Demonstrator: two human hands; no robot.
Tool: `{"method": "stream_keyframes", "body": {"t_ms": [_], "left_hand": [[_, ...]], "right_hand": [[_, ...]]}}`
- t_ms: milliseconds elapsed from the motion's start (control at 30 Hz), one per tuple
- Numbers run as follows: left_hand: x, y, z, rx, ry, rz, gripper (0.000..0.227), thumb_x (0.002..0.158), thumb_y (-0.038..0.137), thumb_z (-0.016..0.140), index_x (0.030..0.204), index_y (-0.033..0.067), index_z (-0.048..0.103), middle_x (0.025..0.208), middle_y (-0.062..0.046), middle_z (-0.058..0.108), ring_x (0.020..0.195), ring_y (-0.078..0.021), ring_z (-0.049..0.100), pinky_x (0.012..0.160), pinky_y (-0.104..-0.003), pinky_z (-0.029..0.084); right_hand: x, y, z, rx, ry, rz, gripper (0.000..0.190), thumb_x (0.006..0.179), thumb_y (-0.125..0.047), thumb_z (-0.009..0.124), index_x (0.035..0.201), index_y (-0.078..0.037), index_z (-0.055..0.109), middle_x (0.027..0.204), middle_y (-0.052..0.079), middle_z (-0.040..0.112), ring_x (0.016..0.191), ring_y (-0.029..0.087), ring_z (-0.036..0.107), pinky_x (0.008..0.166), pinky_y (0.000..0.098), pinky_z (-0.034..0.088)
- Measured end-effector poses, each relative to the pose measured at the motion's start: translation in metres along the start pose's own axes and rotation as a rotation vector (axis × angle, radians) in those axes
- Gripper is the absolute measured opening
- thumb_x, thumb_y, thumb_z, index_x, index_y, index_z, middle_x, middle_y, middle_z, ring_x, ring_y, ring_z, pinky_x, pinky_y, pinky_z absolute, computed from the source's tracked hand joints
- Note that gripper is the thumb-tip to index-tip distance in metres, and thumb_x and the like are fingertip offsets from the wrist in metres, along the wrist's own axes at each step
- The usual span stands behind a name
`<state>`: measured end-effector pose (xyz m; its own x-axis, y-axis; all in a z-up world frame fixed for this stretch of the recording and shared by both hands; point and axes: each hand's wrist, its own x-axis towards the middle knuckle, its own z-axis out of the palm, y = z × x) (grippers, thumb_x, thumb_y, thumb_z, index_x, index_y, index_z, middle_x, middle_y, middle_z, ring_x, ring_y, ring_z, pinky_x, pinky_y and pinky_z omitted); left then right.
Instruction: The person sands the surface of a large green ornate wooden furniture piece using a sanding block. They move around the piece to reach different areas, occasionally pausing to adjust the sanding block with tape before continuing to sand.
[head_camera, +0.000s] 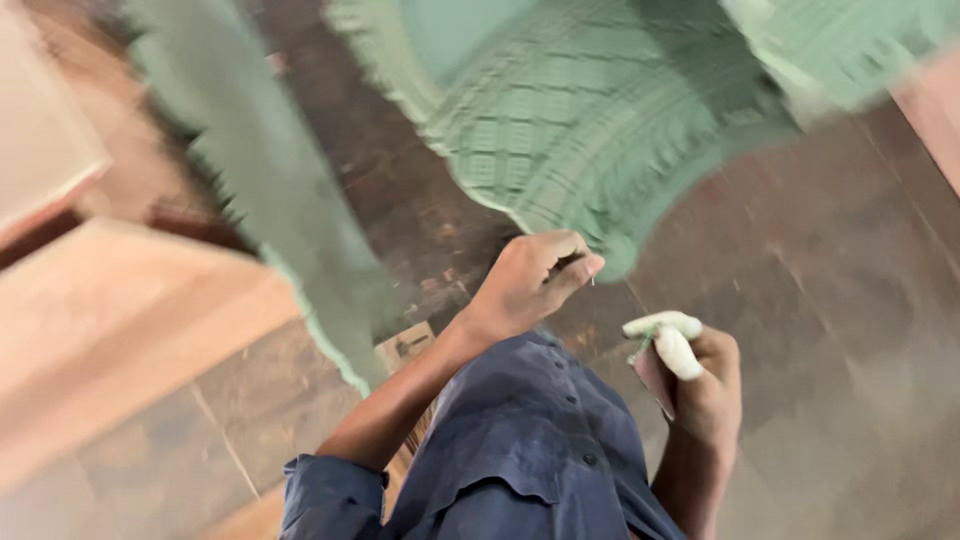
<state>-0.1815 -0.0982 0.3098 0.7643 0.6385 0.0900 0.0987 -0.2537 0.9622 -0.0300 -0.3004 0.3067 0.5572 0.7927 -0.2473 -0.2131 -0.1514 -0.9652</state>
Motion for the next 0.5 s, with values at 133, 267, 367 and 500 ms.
{"method": "stream_keyframes", "body": {"t_ms": [133,267,367,500], "left_hand": [[-0.05,-0.003,-0.061,0.081,0.312,-0.043,0.019,0.1,0.02,0.065,0.095,0.0016,0.067,0.081,-0.01,0.067,0.07,-0.019,0.064,0.067,-0.032,0.05],[-0.092,-0.025,-0.112,0.192,0.612,-0.147,0.017,0.1,0.018,0.065,0.097,0.0014,0.069,0.081,-0.008,0.068,0.07,-0.0148,0.062,0.065,-0.031,0.05],[-0.108,-0.051,-0.153,0.138,0.797,-0.255,0.019,0.102,0.019,0.064,0.095,0.0027,0.071,0.079,-0.005,0.069,0.07,-0.0091,0.058,0.063,-0.029,0.048],[-0.103,-0.098,-0.222,0.098,1.035,-0.093,0.021,0.104,0.015,0.06,0.094,0.0005,0.071,0.085,-0.003,0.073,0.08,-0.0049,0.066,0.075,-0.025,0.054]], "right_hand": [[0.029,-0.004,0.044,0.022,-0.166,0.0,0.031,0.106,-0.018,0.062,0.103,0.01,0.075,0.067,0.006,0.06,0.052,0.007,0.043,0.051,0.0212,0.029],[0.052,-0.005,0.076,-0.078,-0.283,-0.019,0.026,0.102,-0.014,0.059,0.102,0.008,0.074,0.083,0.004,0.068,0.072,0.007,0.056,0.066,0.021,0.042],[0.065,-0.011,0.103,-0.111,-0.365,-0.043,0.025,0.099,-0.013,0.059,0.1,0.007,0.074,0.085,0.004,0.07,0.075,0.007,0.059,0.069,0.0219,0.046],[0.087,-0.026,0.141,-0.114,-0.389,-0.024,0.024,0.098,-0.014,0.061,0.097,0.006,0.075,0.084,0.003,0.07,0.073,0.007,0.058,0.066,0.0218,0.045]]}}
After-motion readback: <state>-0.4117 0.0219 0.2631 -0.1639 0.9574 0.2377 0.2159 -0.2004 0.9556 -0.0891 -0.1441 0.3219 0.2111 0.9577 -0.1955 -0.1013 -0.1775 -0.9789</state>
